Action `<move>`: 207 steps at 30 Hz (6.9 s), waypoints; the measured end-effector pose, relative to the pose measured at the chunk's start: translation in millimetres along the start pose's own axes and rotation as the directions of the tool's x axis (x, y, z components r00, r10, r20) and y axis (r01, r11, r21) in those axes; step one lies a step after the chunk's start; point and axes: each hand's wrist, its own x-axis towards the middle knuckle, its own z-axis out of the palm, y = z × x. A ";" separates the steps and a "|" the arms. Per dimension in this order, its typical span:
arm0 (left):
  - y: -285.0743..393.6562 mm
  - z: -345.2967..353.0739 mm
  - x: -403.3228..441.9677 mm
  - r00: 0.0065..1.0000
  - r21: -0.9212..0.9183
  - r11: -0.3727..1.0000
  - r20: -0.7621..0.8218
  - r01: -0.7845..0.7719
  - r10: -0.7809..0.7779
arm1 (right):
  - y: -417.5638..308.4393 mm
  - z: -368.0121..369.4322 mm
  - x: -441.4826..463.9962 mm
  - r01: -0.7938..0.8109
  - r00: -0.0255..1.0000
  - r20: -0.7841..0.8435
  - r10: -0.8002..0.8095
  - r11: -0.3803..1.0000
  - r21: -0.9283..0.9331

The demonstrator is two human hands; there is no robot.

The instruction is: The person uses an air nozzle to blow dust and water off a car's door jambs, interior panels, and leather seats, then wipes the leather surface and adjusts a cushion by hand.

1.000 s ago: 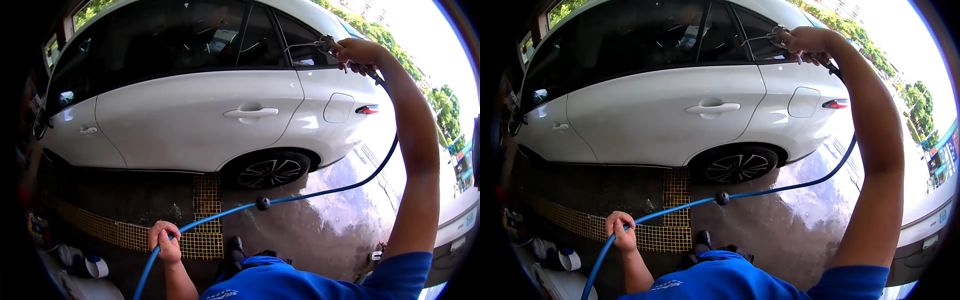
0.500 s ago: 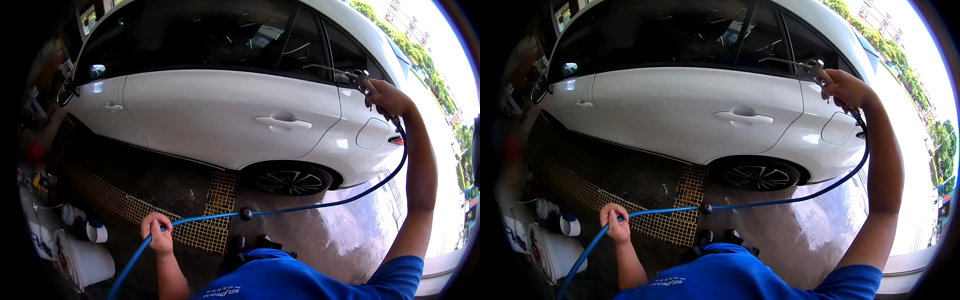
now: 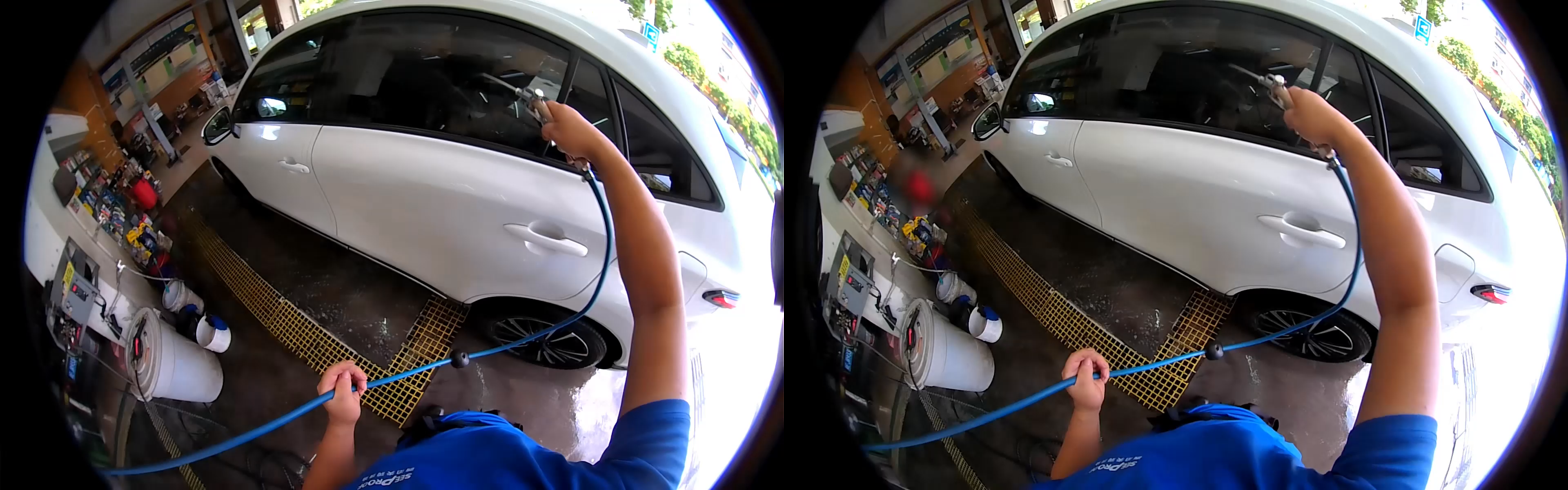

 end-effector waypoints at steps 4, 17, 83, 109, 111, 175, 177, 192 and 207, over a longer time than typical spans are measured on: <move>-11.8 -16.7 -25.0 0.989 0.091 0.993 -0.133 0.075 -0.063 | -42.9 30.0 40.6 0.011 0.999 0.036 -0.012 0.999 0.030; -25.9 -28.2 -52.0 0.953 0.080 0.992 -0.297 0.092 -0.065 | -42.1 49.3 1.6 0.040 0.902 0.429 0.051 0.979 -0.200; -305.3 389.6 194.0 0.603 0.474 0.717 0.792 -0.512 -0.094 | 349.8 185.2 -590.4 -0.992 0.085 -0.041 0.996 0.089 0.094; -287.7 398.0 205.0 0.601 0.732 0.341 0.680 -0.589 -0.421 | 377.4 307.6 -580.7 -0.760 0.526 0.058 0.848 0.438 0.481; -277.8 408.3 198.3 0.614 0.783 0.328 0.619 -0.528 -0.490 | 392.5 332.5 -567.5 -0.834 0.328 0.069 0.942 0.254 0.490; 75.1 129.3 -39.9 0.895 0.903 0.065 0.409 -0.425 0.177 | 500.0 526.1 -496.8 -0.965 0.236 0.285 0.929 0.191 0.179; 74.8 127.2 -35.8 0.909 0.919 -0.047 0.393 -0.391 0.141 | 475.7 531.0 -466.4 -0.969 0.230 0.388 0.893 0.173 0.176; 52.2 31.8 7.8 0.895 0.417 -0.868 0.440 -0.270 -0.067 | 317.5 514.3 -354.6 -0.688 0.705 0.306 0.640 0.512 0.514; 107.9 57.9 22.6 0.918 0.688 -0.672 0.395 -0.274 0.030 | 370.3 435.8 -441.2 -0.770 0.187 -0.235 0.954 0.291 0.568</move>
